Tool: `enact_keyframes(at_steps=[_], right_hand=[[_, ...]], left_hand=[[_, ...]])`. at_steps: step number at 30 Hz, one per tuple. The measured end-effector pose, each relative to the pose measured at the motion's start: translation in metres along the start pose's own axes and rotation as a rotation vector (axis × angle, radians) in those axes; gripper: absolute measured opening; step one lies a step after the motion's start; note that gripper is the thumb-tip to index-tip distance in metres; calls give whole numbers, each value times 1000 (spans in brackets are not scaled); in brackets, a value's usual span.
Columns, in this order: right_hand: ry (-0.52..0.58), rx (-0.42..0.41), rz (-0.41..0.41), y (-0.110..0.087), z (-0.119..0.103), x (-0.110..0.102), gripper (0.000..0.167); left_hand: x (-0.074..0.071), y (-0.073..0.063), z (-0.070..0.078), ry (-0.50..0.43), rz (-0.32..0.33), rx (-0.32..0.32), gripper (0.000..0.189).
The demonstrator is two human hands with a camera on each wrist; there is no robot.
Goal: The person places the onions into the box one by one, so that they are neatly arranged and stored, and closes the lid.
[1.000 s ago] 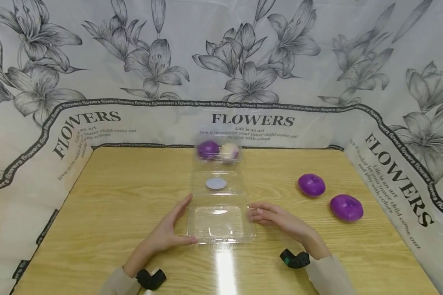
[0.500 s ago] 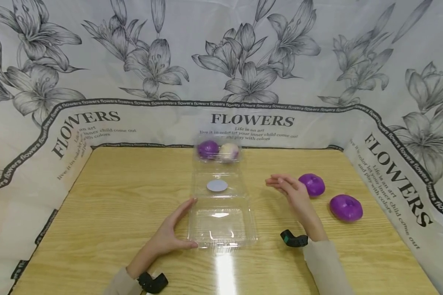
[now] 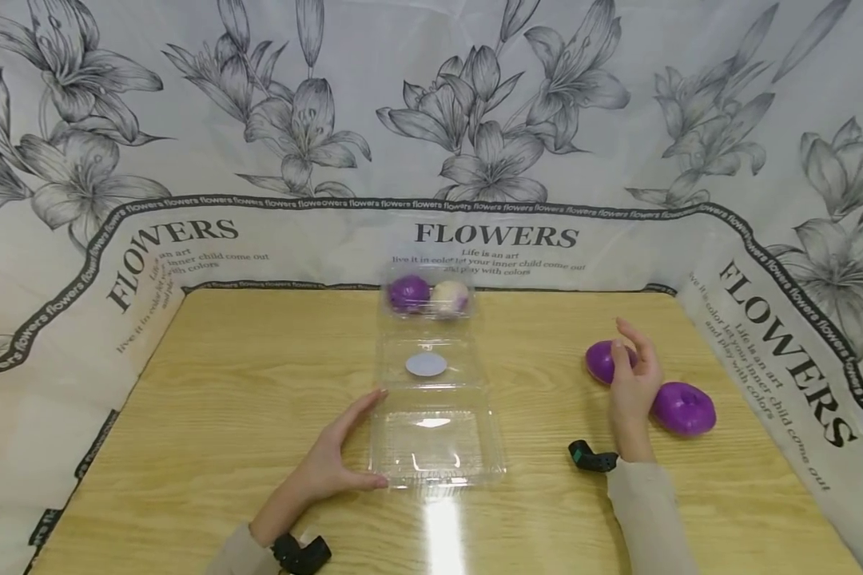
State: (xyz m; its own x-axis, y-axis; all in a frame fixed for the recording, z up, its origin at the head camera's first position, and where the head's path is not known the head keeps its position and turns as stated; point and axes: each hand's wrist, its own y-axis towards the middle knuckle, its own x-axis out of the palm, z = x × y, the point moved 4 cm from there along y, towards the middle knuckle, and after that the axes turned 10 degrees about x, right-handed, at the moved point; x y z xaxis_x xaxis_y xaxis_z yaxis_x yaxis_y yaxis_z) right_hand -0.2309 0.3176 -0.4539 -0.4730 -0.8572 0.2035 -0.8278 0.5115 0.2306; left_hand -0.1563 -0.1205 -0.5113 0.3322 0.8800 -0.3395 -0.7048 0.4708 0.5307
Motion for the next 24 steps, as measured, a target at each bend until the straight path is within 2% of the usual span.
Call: enact_keyframes(at_steps=[5,9,14,19,24], right_hand=[[-111,96,39,1,10,-8,52],[-147,193,47,2,16,-11,68],[-196,279,55,1,24,-15,81],[-307,340,64,-3,35,-15,89],[-375,388,61,-6,43,-18,95]], left_hand=[[1,-1,0,10,2,12,116],[1,-1,1,11,6,17,114],[2,1,1,17,6,13,115],[1,-1,1,45,5,-23,116],[2,-1,-1,48,-3,-28,117]])
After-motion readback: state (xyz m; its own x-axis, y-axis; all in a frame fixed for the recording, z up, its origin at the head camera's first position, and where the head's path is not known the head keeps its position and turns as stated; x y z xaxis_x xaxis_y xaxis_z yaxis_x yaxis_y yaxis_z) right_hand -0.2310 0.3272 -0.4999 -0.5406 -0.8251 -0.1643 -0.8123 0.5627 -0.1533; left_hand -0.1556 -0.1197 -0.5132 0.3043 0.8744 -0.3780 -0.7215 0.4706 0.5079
